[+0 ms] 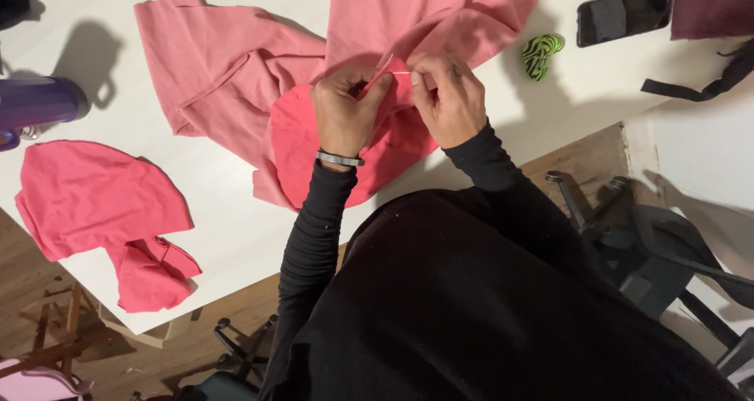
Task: Pinning together pieces of pink fabric on a workshop table.
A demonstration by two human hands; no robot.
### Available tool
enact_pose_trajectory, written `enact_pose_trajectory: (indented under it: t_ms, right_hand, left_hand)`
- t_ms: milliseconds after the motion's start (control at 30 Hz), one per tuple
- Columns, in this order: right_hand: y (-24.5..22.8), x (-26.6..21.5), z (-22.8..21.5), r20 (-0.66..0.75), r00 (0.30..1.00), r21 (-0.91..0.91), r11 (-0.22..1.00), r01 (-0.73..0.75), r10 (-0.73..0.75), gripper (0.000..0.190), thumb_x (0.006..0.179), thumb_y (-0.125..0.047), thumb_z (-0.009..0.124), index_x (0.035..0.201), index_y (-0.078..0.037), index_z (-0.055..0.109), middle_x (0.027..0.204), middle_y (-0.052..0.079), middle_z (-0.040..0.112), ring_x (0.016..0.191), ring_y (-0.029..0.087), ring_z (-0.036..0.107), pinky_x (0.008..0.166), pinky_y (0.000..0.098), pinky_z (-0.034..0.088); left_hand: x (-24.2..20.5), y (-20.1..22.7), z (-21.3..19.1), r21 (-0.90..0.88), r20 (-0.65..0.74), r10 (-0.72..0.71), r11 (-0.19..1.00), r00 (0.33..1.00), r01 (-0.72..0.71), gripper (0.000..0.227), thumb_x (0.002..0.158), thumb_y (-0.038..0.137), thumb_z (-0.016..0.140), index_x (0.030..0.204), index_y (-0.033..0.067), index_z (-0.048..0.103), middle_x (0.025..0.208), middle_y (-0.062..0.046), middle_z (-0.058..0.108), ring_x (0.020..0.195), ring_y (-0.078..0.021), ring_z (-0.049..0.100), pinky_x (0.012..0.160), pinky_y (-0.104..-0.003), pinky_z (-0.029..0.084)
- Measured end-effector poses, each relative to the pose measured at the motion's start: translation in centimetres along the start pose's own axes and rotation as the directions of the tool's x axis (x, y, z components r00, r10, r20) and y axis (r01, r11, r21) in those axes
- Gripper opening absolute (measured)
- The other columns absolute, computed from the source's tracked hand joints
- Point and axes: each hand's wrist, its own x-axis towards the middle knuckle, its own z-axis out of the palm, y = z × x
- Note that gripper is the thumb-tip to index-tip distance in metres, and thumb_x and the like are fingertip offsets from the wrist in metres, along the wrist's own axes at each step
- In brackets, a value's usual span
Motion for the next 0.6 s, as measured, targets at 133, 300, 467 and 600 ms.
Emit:
enact_pose_trajectory:
  t_ms: [133, 300, 467, 600]
  right_hand:
    - [-0.1, 0.2, -0.1, 0.001, 0.999, -0.07, 0.997, 0.04, -0.04, 0.015, 0.099, 0.002, 0.071, 0.111, -0.001, 0.061, 0.107, 0.011, 0.07, 0.092, 0.028, 0.068, 0.087, 0.0413, 0.056]
    - [1.1, -0.3, 0.7, -0.001, 0.982, -0.191, 0.964, 0.187, -0.19, 0.017, 0.101, 0.0, 0.072, 0.112, -0.001, 0.06, 0.105, 0.01, 0.068, 0.095, 0.027, 0.07, 0.116, 0.0541, 0.047]
    - [-0.2, 0.5, 1.0, -0.02, 0.962, -0.223, 0.939, 0.262, -0.273, 0.017, 0.1, -0.002, 0.07, 0.114, 0.001, 0.061, 0.112, 0.014, 0.068, 0.099, 0.029, 0.072, 0.115, 0.0531, 0.044]
    - [0.2, 1.1, 0.6, 0.029, 0.999, 0.049, 0.999, 0.023, -0.024, 0.011, 0.099, -0.001, 0.067, 0.108, 0.0, 0.061, 0.118, 0.013, 0.069, 0.092, 0.023, 0.072, 0.091, 0.0407, 0.056]
  left_hand:
    - [0.0, 0.2, 0.1, -0.027, -0.005, 0.041, 0.999, 0.999, -0.041, 0.016, 0.086, 0.012, 0.083, 0.087, -0.0024, 0.077, 0.069, -0.008, 0.073, 0.057, -0.0083, 0.063, 0.056, -0.026, 0.051]
    - [0.0, 0.2, 0.2, -0.02, -0.003, 0.05, 0.999, 0.999, -0.05, 0.015, 0.086, 0.012, 0.083, 0.087, -0.0027, 0.077, 0.07, -0.009, 0.074, 0.057, -0.0086, 0.064, 0.056, -0.026, 0.051]
    - [-0.2, -0.7, 0.5, -0.041, -0.015, 0.088, 0.995, 0.996, -0.088, 0.016, 0.086, 0.011, 0.082, 0.091, -0.0025, 0.076, 0.079, -0.01, 0.076, 0.065, -0.0108, 0.071, 0.062, -0.027, 0.056]
    - [-0.1, 1.0, -0.5, -0.034, 0.054, 0.095, 0.995, 0.994, -0.093, 0.013, 0.089, 0.01, 0.081, 0.093, -0.001, 0.078, 0.078, -0.01, 0.076, 0.066, -0.0128, 0.071, 0.064, -0.028, 0.056]
